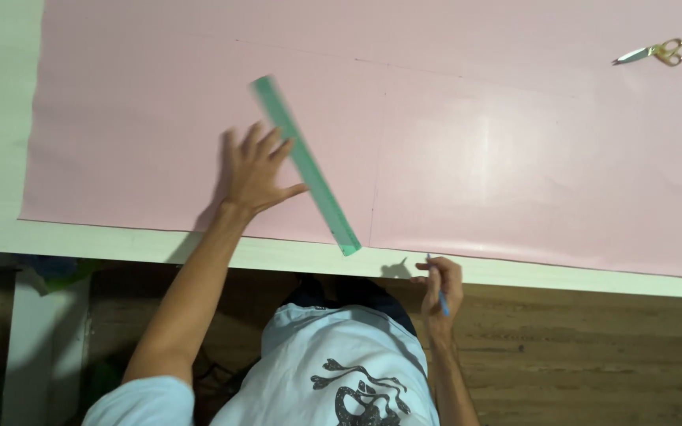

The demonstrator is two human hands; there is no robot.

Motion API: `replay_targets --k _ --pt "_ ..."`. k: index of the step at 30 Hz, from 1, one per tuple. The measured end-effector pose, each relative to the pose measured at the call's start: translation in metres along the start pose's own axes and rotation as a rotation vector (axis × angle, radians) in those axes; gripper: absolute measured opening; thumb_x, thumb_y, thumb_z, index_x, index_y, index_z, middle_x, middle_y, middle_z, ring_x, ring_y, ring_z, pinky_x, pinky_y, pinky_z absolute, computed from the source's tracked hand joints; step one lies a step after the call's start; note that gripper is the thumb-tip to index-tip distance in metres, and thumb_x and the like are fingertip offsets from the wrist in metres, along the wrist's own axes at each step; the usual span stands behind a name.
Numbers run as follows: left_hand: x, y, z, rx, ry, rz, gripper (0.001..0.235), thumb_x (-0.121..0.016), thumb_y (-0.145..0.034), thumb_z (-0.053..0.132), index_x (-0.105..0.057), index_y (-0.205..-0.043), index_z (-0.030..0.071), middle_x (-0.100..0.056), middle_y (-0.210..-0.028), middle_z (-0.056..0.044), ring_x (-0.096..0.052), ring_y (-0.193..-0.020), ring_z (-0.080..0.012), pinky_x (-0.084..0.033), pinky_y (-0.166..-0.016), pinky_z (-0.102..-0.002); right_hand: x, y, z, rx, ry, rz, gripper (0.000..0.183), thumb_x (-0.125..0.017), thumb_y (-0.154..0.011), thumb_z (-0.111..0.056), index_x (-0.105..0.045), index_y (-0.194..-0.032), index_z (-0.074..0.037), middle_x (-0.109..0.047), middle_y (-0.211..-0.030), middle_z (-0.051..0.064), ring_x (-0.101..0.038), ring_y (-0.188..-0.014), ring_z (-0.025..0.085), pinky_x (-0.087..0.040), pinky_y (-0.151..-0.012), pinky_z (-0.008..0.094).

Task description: The recorder uses a ruler and a pen to measure and draw lines on a large sheet of pink leather/material on a cutting table.

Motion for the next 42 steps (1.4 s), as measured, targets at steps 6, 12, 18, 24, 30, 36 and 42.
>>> replay_targets --k 6,12,18,24,30,36,42 --pt "-0.038 0.102 -0.050 0.381 0.012 0.158 0.094 -0.046 -0.088 0.087 -0.054 -0.153 0.019 -0.044 -0.157 -0.011 -0.033 -0.145 -0.0374 -0.021 -0.113 -0.071 -0.023 -0.006 -0.016 0.033 0.287 -0.219 0.015 -0.061 -0.095 0.000 -0.066 -0.110 -0.001 -0.059 -0.123 0.013 -0.071 -0.088 0.021 -0.061 -0.059 0.028" --pt "-0.067 0.146 -0.054 0.509 0.130 0.175 0.081 -0.054 -0.096 0.074 -0.054 -0.155 0.018 -0.044 -0.147 -0.015 -0.032 -0.148 -0.0374 -0.017 -0.125 -0.071 0.002 -0.027 -0.031 0.190 0.342 -0.186 0.016 -0.069 -0.093 -0.004 -0.067 -0.109 -0.005 -0.069 -0.102 0.009 -0.072 -0.080 0.014 -0.057 -0.054 0.026" --pt "-0.067 0.158 -0.066 0.371 0.364 0.265 0.063 -0.047 -0.102 0.058 -0.049 -0.154 0.022 -0.042 -0.161 -0.011 -0.032 -0.153 -0.0344 -0.012 -0.123 -0.073 0.024 -0.053 -0.022 0.221 0.506 -0.149 0.011 -0.069 -0.097 -0.013 -0.066 -0.099 -0.003 -0.067 -0.082 0.008 -0.057 -0.060 0.015 -0.048 -0.053 0.032" --pt "-0.069 0.136 -0.075 0.296 0.149 0.196 0.061 -0.041 -0.101 0.061 -0.051 -0.152 0.030 -0.043 -0.164 -0.007 -0.034 -0.154 -0.0291 -0.016 -0.123 -0.072 -0.007 -0.061 0.004 0.061 0.376 -0.245 0.016 -0.051 -0.107 -0.016 -0.059 -0.107 -0.002 -0.067 -0.080 0.011 -0.063 -0.069 0.019 -0.052 -0.060 0.034" --pt "-0.030 0.077 -0.090 0.196 0.084 0.049 0.072 -0.045 -0.087 0.074 -0.054 -0.146 0.033 -0.042 -0.158 -0.006 -0.032 -0.148 -0.0312 -0.021 -0.119 -0.066 -0.088 -0.053 -0.022 0.274 0.380 -0.283 0.019 -0.045 -0.107 -0.008 -0.052 -0.122 0.002 -0.069 -0.106 0.019 -0.071 -0.095 0.030 -0.060 -0.078 0.039" --pt "-0.025 0.032 -0.100 0.072 0.151 -0.081 0.080 -0.047 -0.085 0.077 -0.049 -0.149 0.029 -0.038 -0.157 -0.008 -0.026 -0.147 -0.0344 -0.019 -0.116 -0.068 -0.153 -0.059 -0.007 0.224 0.416 -0.241 0.026 -0.045 -0.097 0.006 -0.062 -0.115 -0.004 -0.063 -0.129 0.016 -0.067 -0.109 0.028 -0.062 -0.086 0.041" --pt "-0.045 -0.009 -0.100 0.013 0.241 0.057 0.078 -0.045 -0.091 0.074 -0.047 -0.151 0.024 -0.035 -0.160 -0.009 -0.023 -0.149 -0.0356 -0.012 -0.116 -0.073 -0.160 -0.103 0.017 0.322 0.919 -0.087 0.035 -0.071 -0.091 -0.022 -0.067 -0.125 -0.013 -0.063 -0.126 0.011 -0.060 -0.098 0.022 -0.046 -0.086 0.043"
Point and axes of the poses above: each hand's wrist, its own y-axis away from the middle knuckle, its own x-axis out of the back of the hand, z = x × y, the point moved 7 cm from there along -y, towards the middle knuckle
